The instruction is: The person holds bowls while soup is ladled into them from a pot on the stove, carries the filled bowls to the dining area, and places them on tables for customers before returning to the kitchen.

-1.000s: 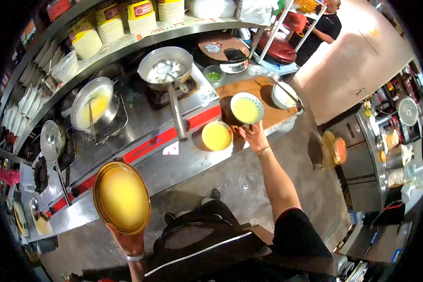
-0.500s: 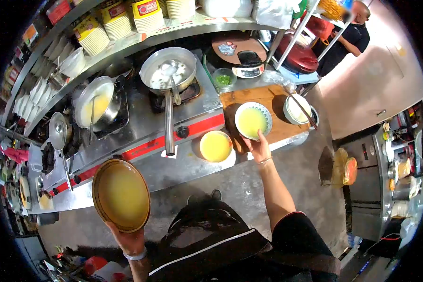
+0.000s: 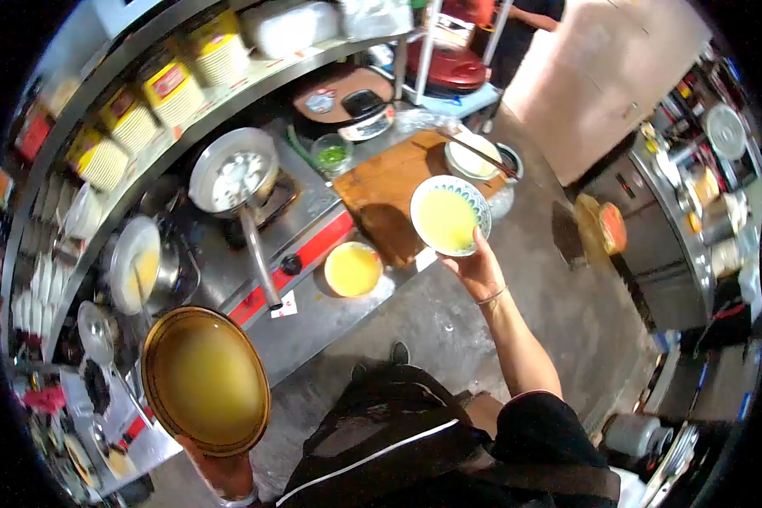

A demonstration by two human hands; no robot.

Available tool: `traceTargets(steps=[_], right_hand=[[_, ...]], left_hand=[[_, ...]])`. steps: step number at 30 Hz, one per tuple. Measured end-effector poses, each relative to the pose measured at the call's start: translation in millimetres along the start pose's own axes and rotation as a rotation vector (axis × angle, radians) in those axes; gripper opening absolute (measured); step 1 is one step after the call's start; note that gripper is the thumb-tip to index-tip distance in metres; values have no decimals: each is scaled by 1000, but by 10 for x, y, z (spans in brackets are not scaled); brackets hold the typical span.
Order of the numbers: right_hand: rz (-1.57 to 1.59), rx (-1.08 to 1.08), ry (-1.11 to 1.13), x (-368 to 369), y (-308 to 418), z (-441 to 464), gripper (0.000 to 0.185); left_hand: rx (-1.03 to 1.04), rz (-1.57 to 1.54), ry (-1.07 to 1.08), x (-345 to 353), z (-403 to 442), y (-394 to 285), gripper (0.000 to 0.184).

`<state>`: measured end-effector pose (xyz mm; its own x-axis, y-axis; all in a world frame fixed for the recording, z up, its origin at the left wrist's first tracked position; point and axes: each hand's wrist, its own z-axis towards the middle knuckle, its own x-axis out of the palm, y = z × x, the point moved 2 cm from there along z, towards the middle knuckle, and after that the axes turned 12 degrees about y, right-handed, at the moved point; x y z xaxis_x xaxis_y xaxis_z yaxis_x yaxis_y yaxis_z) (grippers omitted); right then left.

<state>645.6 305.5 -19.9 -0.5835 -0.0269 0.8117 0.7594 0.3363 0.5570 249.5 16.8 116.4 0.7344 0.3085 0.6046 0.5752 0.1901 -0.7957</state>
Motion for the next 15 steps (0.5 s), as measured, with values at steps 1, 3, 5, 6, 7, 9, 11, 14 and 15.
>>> traceTargets(steps=[1,3,5,6,7,9,11,14,15], right_hand=[[-18,-12,-3,0,94,-123,55],[-14,-11,-51,-102,264,-368,57],[-12,4,-90,-170,516,-634,58],[-15,9,-99,-241,647,-754,59],[-20,16,-103,-323,787,-878,60],[-51,19,-106,-474,1082,-1086,61],[-112,16,-110,-643,1414,-1296,62],[-204,-4,-192,-1002,1985,-1510,64],[-219,15,-221,-1104,2158,-1541,64]], left_hand=[[-23,46,-55,60,65,-10,56],[-39,1,-181,341,229,37,56],[-97,-86,-206,711,388,110,56],[-163,-84,-161,874,440,182,56],[-224,-84,-117,1028,472,288,56],[-281,-101,162,1281,599,625,57],[-331,-130,298,1639,703,1012,57],[-275,-35,550,2627,861,1654,58],[-258,30,646,2817,915,1897,58]])
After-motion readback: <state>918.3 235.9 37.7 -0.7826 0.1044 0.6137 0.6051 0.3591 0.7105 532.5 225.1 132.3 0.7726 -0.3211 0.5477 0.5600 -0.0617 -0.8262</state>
